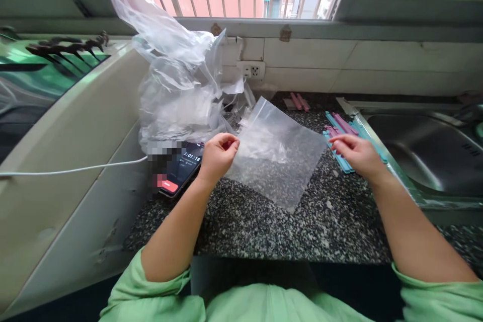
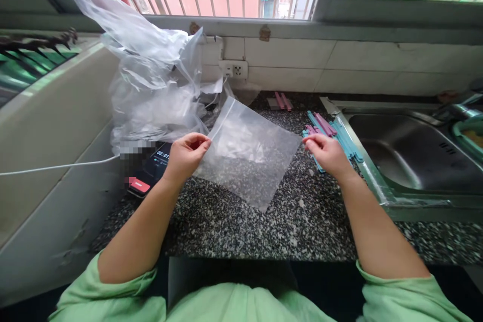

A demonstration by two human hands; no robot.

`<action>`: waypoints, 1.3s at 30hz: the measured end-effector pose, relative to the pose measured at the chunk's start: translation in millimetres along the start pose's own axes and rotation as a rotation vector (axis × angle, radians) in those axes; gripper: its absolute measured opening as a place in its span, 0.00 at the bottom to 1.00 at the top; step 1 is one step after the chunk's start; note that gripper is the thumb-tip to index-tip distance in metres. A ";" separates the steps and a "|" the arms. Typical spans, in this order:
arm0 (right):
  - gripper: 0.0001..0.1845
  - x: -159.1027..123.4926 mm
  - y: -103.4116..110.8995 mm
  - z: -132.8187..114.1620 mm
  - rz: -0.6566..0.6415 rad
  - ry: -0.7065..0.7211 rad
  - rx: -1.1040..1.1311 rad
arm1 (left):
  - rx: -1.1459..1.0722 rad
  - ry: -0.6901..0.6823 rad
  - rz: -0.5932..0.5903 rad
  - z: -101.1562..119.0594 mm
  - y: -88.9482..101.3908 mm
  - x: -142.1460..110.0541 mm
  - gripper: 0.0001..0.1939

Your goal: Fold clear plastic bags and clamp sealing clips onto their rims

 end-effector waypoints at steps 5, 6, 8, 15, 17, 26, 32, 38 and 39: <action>0.14 -3.3 -22.0 4.8 -0.390 -0.102 0.005 | -0.203 0.080 0.040 -5.5 -1.6 3.8 0.06; 0.15 -5.0 -28.3 4.3 -0.389 -0.106 0.026 | -0.219 0.081 0.042 -5.2 -2.0 3.7 0.06; 0.15 -7.0 -39.0 5.2 -0.330 -0.116 0.024 | -0.246 0.080 0.034 -4.2 -2.7 3.4 0.06; 0.14 -6.7 -48.1 8.0 -0.152 -0.072 0.100 | -0.339 0.096 0.045 -3.4 -4.3 3.3 0.08; 0.13 -7.3 -45.0 3.9 -0.085 0.016 0.080 | -0.343 0.094 0.035 -3.6 -5.4 3.7 0.08; 0.08 -11.5 -39.0 -2.8 0.018 0.203 -0.012 | -0.225 0.099 -0.018 -7.7 -9.3 4.9 0.09; 0.07 -10.2 -34.3 0.5 0.073 0.207 -0.001 | -0.274 0.161 -0.080 -14.5 -13.4 6.4 0.05; 0.05 -9.9 -31.0 -8.2 0.081 0.394 -0.054 | -0.454 0.326 -0.099 -13.5 -12.8 6.7 0.05; 0.05 -10.2 -31.2 -8.3 0.080 0.405 -0.049 | -0.487 0.344 -0.098 -13.1 -12.2 7.0 0.06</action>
Point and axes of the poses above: each hand's wrist, its own x-axis towards the middle knuckle, its own y-axis out of the back of the hand, z = x × y, the point moved 2 cm from there along x, towards the middle knuckle, and after that the axes turned 9 degrees about x, right-handed, at the moved point
